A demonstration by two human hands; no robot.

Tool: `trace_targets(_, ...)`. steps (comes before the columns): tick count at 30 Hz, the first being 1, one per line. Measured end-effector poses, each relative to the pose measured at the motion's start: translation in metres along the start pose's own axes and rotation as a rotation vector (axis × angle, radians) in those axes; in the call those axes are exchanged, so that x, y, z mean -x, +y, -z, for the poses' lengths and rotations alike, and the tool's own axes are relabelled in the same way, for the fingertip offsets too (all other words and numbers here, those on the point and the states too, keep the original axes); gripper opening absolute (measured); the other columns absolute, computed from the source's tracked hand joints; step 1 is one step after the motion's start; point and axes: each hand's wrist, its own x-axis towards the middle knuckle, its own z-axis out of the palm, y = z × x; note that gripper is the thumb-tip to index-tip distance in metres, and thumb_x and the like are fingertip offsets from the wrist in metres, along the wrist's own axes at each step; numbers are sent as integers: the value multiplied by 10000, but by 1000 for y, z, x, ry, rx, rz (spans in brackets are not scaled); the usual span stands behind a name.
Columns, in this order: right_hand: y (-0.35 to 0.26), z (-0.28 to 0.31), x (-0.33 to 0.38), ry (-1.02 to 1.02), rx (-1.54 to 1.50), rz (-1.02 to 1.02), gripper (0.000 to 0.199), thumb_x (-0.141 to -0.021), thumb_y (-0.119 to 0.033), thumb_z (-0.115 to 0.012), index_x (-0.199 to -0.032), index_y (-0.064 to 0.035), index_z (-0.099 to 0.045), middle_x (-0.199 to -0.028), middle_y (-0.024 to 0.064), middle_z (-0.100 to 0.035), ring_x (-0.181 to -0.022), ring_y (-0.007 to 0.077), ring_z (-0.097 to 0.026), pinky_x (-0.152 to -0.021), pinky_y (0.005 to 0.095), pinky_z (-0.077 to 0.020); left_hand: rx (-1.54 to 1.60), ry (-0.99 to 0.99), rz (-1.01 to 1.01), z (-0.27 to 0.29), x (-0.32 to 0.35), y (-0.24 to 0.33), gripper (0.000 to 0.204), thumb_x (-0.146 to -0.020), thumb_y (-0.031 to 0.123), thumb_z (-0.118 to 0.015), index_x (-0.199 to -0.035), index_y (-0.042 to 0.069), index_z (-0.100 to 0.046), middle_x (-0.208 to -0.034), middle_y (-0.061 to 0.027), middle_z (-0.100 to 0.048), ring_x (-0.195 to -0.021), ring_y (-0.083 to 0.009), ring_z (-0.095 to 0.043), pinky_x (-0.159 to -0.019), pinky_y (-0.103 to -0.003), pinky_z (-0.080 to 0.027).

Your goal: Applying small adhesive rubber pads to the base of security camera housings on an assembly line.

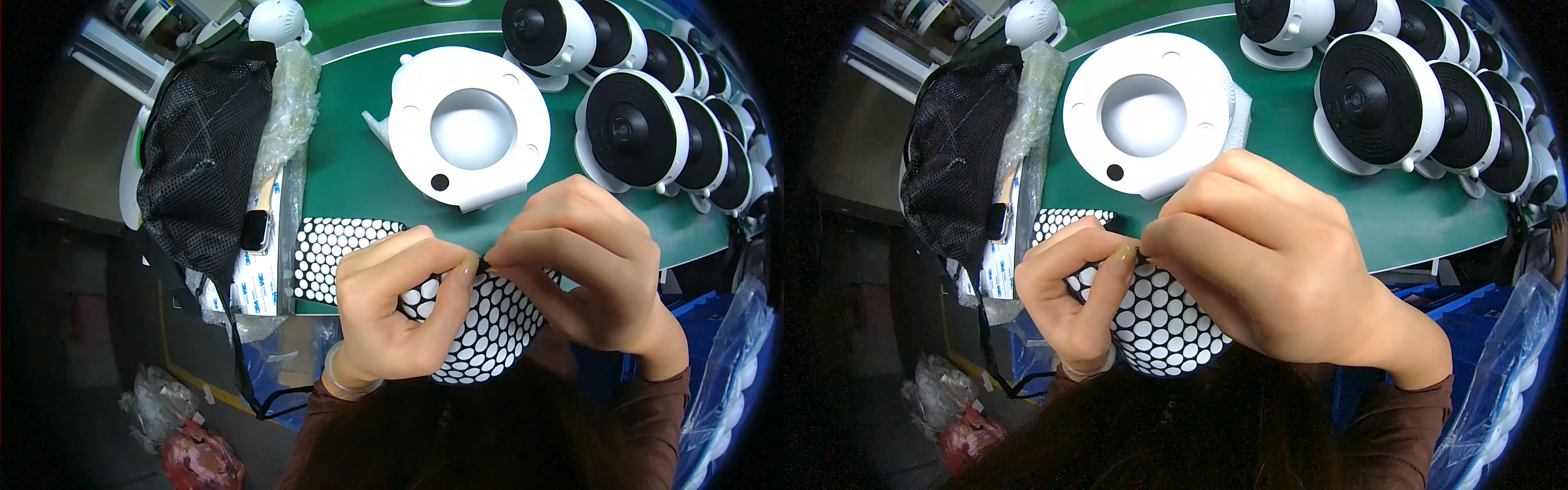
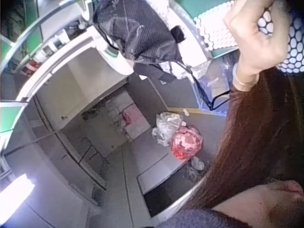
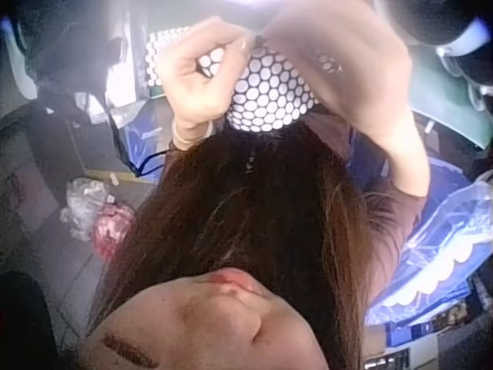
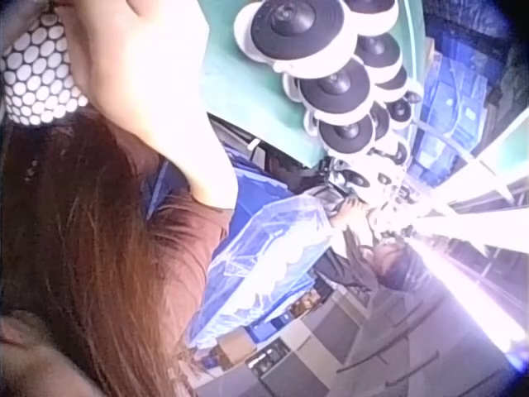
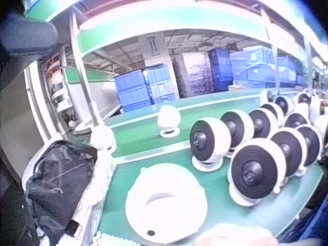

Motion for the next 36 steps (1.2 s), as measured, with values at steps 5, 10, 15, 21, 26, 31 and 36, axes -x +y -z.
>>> trace_targets(5, 0, -1, 0, 4, 18, 41, 191, -564, 6, -692, -738, -26, -620, -730, 61, -579, -660, 209, -551, -569, 287, -448, 55, -17, 31, 2, 0, -1, 37, -658, -61, -564, -683, -35, -572, -544, -82, -498, -441, -145, -447, -412, -236, -308)
trace_targets(10, -3, 1, -2, 0, -39, 5, 190, -571, 5, -689, -745, -37, -626, -749, 65, -584, -673, 204, -558, -571, 276, -448, 138, 0, 77, 2, 1, 1, 30, -673, -62, -557, -690, -43, -572, -567, -88, -523, -469, -136, -475, -432, -226, -331)
trace_targets(15, -6, 7, -5, -62, -58, -99, 191, -577, 14, -686, -746, -36, -614, -738, 71, -580, -672, 207, -559, -568, 269, -444, 95, -21, 31, 2, 0, 1, 37, -669, -64, -561, -696, -43, -576, -569, -93, -525, -464, -143, -477, -431, -226, -333)
trace_targets(21, -2, 6, -6, -86, 43, -10, 170, -584, 6, -676, -731, -22, -594, -728, 77, -574, -679, 221, -565, -576, 285, -458, 79, -18, 35, 0, -1, 0, 41, -670, -70, -563, -700, -45, -576, -565, -95, -521, -462, -146, -478, -428, -226, -334)
trace_targets(26, -4, 4, 0, 33, 176, 164, 174, -611, -27, -670, -761, -22, -582, -809, 84, -598, -759, 226, -592, -643, 312, -487, 89, 141, 208, 0, 8, -11, 43, -716, -49, -585, -754, -39, -603, -617, -72, -545, -569, -118, -499, -531, -209, -371)
trace_targets(31, 12, 15, -6, 221, 58, -403, 49, -782, -28, -578, -800, 16, -592, -942, 146, -622, -810, 151, -593, -728, 252, -469, -93, 111, 6, -6, 4, -22, 52, -755, -5, -587, -790, -26, -619, -840, -111, -573, -675, -128, -540, -611, -219, -411)
trace_targets(36, 12, 13, -13, 182, -67, -590, 96, -783, -79, -614, -799, 15, -603, -765, 50, -623, -715, 90, -584, -700, 194, -457, -50, 137, 94, -11, 0, -20, 54, -762, 13, -589, -783, -24, -623, -838, -109, -578, -677, -142, -560, -592, -220, -424)
